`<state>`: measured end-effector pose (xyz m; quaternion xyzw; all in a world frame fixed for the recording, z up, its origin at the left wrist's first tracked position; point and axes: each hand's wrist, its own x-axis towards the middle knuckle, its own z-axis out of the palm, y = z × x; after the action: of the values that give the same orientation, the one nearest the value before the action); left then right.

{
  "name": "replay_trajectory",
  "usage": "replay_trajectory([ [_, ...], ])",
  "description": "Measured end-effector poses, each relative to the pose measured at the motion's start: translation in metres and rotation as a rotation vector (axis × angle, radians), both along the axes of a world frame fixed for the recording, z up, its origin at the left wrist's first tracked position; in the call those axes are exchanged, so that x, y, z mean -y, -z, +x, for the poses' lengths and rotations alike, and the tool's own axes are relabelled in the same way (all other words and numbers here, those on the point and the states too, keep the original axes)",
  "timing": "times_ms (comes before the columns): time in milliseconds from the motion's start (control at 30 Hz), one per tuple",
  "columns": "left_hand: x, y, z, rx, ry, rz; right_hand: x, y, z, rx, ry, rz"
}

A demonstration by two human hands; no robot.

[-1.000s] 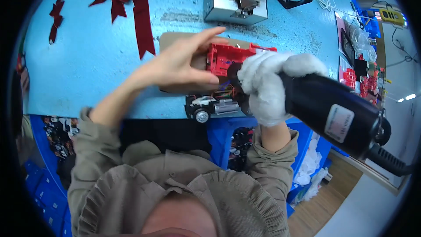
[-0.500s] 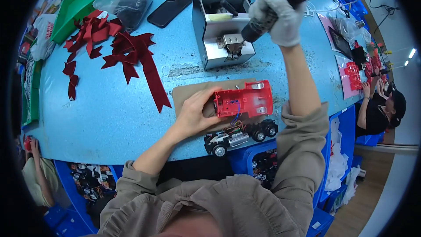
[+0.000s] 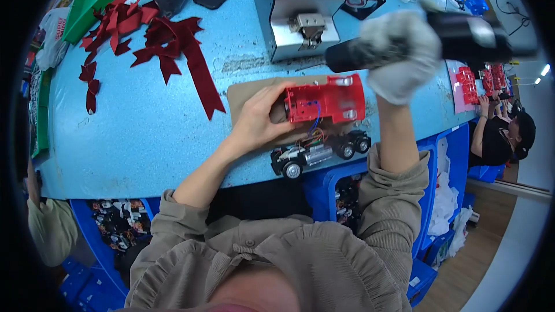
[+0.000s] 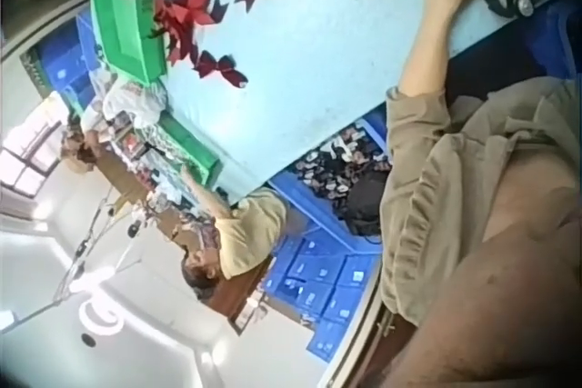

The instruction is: Assembling parts of toy trucks at a factory workbench using a pneumatic screwdriver.

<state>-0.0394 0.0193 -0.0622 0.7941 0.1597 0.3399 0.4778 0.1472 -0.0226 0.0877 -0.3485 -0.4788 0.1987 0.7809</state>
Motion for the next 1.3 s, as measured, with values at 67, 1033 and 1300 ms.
replay_trajectory([
  [67,0.002,-0.003,0.001,0.003,-0.007,0.019,0.017,-0.001,-0.003,-0.160,-0.169,0.070],
  [1033,0.000,0.003,-0.001,0.039,-0.028,0.029,0.006,0.036,-0.061,0.199,0.041,-0.182],
  [1300,0.002,-0.001,-0.002,0.004,0.006,0.018,0.021,0.044,-0.070,0.196,0.080,-0.159],
])
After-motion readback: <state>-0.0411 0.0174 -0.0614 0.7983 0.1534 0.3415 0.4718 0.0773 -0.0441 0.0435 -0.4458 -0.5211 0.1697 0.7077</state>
